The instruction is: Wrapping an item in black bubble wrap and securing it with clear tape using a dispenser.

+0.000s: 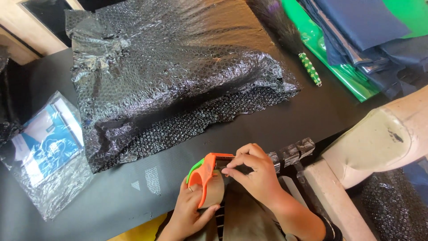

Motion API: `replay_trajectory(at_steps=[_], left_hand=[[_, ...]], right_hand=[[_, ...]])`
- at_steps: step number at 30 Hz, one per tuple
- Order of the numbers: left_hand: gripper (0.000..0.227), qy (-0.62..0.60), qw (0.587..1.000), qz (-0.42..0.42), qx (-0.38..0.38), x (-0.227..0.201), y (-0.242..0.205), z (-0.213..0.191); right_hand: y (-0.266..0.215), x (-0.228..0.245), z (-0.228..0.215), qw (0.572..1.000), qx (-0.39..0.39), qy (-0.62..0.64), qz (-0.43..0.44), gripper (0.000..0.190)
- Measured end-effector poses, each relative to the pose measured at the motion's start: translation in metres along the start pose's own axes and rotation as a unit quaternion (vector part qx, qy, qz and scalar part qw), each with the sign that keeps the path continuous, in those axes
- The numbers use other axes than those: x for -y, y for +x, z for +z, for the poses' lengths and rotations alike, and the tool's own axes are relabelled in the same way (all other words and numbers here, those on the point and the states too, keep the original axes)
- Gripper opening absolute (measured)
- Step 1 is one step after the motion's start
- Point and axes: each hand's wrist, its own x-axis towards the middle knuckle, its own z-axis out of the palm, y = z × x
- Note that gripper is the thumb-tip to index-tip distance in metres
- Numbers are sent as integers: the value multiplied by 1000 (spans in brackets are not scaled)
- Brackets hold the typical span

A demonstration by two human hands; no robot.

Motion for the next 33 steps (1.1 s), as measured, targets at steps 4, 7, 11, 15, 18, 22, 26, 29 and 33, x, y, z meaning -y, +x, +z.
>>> replay_trajectory(at_steps=[4,7,11,15,18,22,26,29,33], left_hand=[[40,52,998,9,-25,2,-4,10],[35,79,996,2,-31,2,-4,13],[32,83,996,-4,-34,0,-2,13],[29,79,996,-14,-49,0,-4,15],[25,58,996,-21,-63,-1,-4,15],[25,52,994,-5,-97,2,-5,16],[39,79,989,15,-128,11,-6,12],[35,32,989,-34,-139,24,-10,6],[41,47,989,4,-142,27,0,-7]], right_hand=[[-6,3,5,998,-22,-25,-44,14],[-9,13,8,990,-42,-82,-104,11],[-12,22,9,977,-53,-139,-153,8],[-8,32,9,980,-40,-148,-131,9],[-7,38,10,979,-48,-143,-135,13],[-9,34,11,983,-23,-143,-110,12],[-9,32,14,986,-10,-138,-95,12],[-9,38,15,998,50,-35,-19,15],[2,40,14,999,42,2,11,25]])
